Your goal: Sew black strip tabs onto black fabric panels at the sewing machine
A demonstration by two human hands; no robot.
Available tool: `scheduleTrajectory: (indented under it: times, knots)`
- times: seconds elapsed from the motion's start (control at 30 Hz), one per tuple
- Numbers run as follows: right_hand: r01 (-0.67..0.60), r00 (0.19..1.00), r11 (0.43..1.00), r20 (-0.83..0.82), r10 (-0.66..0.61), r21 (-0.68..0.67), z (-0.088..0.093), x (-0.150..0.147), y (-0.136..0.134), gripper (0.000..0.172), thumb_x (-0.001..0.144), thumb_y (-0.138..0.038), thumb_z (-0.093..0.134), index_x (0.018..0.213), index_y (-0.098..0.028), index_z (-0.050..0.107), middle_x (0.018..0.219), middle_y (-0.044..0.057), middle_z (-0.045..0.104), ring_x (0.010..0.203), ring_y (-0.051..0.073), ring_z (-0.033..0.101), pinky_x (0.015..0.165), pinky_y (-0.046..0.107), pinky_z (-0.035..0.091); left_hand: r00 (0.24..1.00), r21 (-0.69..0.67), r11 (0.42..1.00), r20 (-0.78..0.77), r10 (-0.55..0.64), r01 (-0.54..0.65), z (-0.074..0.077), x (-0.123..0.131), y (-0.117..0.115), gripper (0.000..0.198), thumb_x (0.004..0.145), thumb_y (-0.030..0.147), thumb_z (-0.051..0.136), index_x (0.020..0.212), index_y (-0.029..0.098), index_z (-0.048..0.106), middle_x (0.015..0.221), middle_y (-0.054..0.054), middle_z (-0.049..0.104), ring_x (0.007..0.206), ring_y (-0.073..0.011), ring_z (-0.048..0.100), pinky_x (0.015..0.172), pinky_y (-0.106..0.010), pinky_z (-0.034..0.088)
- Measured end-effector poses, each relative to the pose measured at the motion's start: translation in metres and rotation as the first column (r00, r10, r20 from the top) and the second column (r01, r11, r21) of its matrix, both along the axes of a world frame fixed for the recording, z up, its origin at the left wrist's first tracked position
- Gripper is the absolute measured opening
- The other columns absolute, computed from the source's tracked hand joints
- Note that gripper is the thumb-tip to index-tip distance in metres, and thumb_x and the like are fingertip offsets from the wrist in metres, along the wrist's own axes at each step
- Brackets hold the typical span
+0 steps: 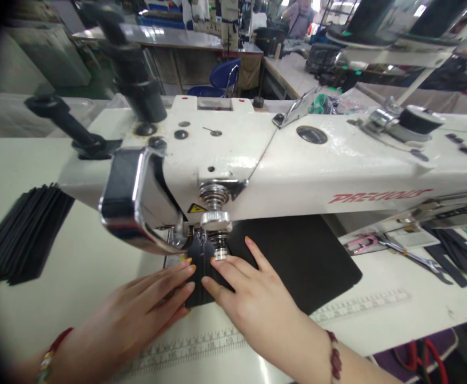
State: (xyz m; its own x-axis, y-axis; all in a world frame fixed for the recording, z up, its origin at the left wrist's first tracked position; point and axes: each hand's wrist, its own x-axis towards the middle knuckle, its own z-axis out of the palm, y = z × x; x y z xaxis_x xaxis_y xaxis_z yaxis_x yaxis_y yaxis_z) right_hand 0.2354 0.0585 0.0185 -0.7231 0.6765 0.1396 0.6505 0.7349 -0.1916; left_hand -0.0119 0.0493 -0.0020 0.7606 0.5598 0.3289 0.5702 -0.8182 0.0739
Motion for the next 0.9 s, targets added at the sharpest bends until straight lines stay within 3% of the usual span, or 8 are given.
scheduleTrajectory:
  times: [0.2,0.33,0.53,0.9]
  knots:
    - [0.010,1.000,1.000,0.002,-0.010,0.009,-0.0029,-0.0004,0.0053,0.034,0.095,-0.024,0.051,0.129,-0.028,0.052,0.137,0.004,0.052,0.122,0.018,0.049,0.116,0.046,0.005,1.000,0.039,0.999,-0.002,0.011,-0.010,-0.0054,-0.0026,0.0051,0.024,0.095,0.020,0.048,0.112,0.007,0.060,0.125,-0.017,0.056,0.119,-0.0298,0.053,0.090,-0.042,0.056]
    - [-0.005,1.000,1.000,0.004,0.005,0.003,-0.0054,0.0002,0.0064,0.035,0.095,-0.024,0.048,0.130,-0.027,0.051,0.138,0.004,0.051,0.123,0.019,0.048,0.116,0.047,0.003,1.000,0.038,0.999,0.026,0.002,-0.003,-0.0090,-0.0032,0.0054,0.024,0.095,0.019,0.048,0.112,0.007,0.059,0.124,-0.018,0.056,0.118,-0.0291,0.054,0.089,-0.041,0.056]
    - [0.001,1.000,1.000,-0.013,0.000,0.015,-0.0049,-0.0005,0.0067,0.034,0.096,-0.024,0.046,0.130,-0.027,0.051,0.136,0.002,0.053,0.123,0.017,0.047,0.116,0.046,-0.003,1.000,0.034,0.999,0.024,0.010,-0.011,-0.0041,-0.0007,0.0073,0.024,0.096,0.018,0.046,0.111,0.009,0.061,0.123,-0.016,0.058,0.118,-0.0272,0.054,0.089,-0.039,0.056]
    - [0.010,0.999,0.999,-0.047,-0.008,0.040,-0.0080,-0.0011,0.0043,0.033,0.098,-0.027,0.043,0.130,-0.027,0.052,0.135,0.002,0.053,0.125,0.016,0.045,0.116,0.042,0.000,0.999,0.031,0.999,0.042,0.005,-0.007,-0.0059,0.0003,0.0063,0.025,0.096,0.016,0.044,0.111,0.007,0.062,0.122,-0.017,0.058,0.117,-0.0275,0.054,0.087,-0.040,0.057]
